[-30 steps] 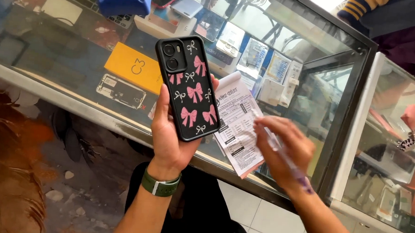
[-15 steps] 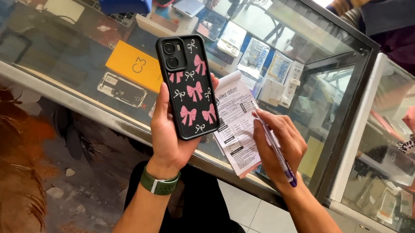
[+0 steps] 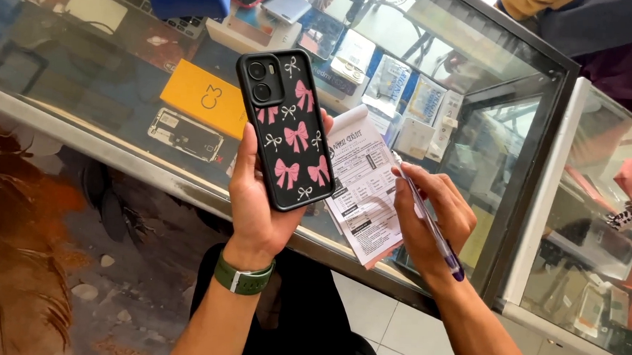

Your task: A person at a service desk fills out a receipt, shows a phone case to a customer, and accepts cash payment.

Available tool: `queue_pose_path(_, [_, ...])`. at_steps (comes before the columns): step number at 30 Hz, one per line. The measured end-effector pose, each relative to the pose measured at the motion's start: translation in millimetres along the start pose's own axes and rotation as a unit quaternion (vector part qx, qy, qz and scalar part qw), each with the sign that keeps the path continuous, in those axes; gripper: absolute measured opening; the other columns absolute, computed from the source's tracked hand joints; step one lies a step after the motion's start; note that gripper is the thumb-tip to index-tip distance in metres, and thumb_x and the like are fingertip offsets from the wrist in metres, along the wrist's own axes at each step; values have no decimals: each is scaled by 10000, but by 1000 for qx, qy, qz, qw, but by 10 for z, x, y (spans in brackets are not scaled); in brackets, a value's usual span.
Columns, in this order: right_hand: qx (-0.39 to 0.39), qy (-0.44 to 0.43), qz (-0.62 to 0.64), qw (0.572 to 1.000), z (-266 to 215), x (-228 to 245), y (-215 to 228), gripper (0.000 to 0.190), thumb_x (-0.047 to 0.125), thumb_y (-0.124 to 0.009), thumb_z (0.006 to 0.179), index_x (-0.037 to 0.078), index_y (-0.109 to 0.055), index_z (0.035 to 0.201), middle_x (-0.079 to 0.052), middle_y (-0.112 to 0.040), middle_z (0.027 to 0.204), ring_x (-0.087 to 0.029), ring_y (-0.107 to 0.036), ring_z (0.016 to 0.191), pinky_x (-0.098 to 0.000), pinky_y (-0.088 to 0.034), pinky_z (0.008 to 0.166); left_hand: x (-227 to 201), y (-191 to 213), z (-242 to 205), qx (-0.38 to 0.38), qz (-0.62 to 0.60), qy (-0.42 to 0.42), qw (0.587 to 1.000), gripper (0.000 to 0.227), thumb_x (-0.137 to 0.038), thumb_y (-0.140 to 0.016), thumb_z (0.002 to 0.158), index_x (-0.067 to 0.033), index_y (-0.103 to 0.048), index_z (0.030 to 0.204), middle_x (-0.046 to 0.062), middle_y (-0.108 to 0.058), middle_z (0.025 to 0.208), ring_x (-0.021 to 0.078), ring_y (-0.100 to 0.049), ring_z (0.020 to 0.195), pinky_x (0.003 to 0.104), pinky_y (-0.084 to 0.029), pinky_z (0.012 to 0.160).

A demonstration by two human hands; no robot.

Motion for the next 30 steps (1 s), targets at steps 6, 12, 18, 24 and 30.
queue_pose_path(6, [-17, -38, -1, 999, -43, -61, 45, 163, 75, -742, 1105, -3, -771, 1246, -176, -838, 1160, -228, -818, 932, -294, -601, 755, 0, 8, -5, 4, -19, -2, 1000, 744, -465, -559, 1113, -42, -397, 1703, 271, -610, 1514, 369, -620, 1401, 471, -543, 1157])
queue_pose_path(12, [-8, -75, -14, 997, -83, -155, -2, 170, 65, -776, 1081, 47, -795, 1250, -124, -849, 1139, -182, -815, 938, -281, -602, 749, -28, -7, -28, 27, -98, -16, 995, 754, -421, -587, 1120, -40, -358, 1729, 289, -518, 1604, 425, -533, 1482, 522, -496, 1234])
queue_pose_path(18, [-9, -69, 43, 997, -24, -337, 17, 186, 59, -677, 1154, 10, -694, 1332, -218, -822, 1186, -276, -848, 814, -328, -681, 689, -96, -16, -58, 22, -94, -47, 994, 785, -452, -625, 1088, -7, -408, 1698, 266, -548, 1573, 396, -529, 1493, 478, -519, 1214])
queue_pose_path(24, [-5, -172, 197, 965, 135, 23, 158, 149, -96, -618, 1100, -83, -709, 1218, -203, -729, 922, -252, -759, 728, -289, -642, 653, -102, 19, -49, 26, -66, -54, 996, 787, -484, -582, 1096, -22, -403, 1707, 274, -581, 1551, 394, -553, 1486, 550, -438, 1292])
queue_pose_path(30, [193, -240, 208, 928, 307, 159, -424, 116, 19, -720, 1032, -25, -823, 1063, -77, -741, 713, -103, -643, 553, -202, -555, 526, -89, 54, -41, 9, -93, -47, 995, 798, -491, -564, 1086, -40, -384, 1719, 268, -548, 1592, 391, -529, 1508, 533, -425, 1300])
Point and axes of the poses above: each hand's wrist, its own z-axis towards the middle knuckle, its own y-axis out of the back of the hand, x = y × z, the point moved 5 cm from there along z, towards the middle knuckle
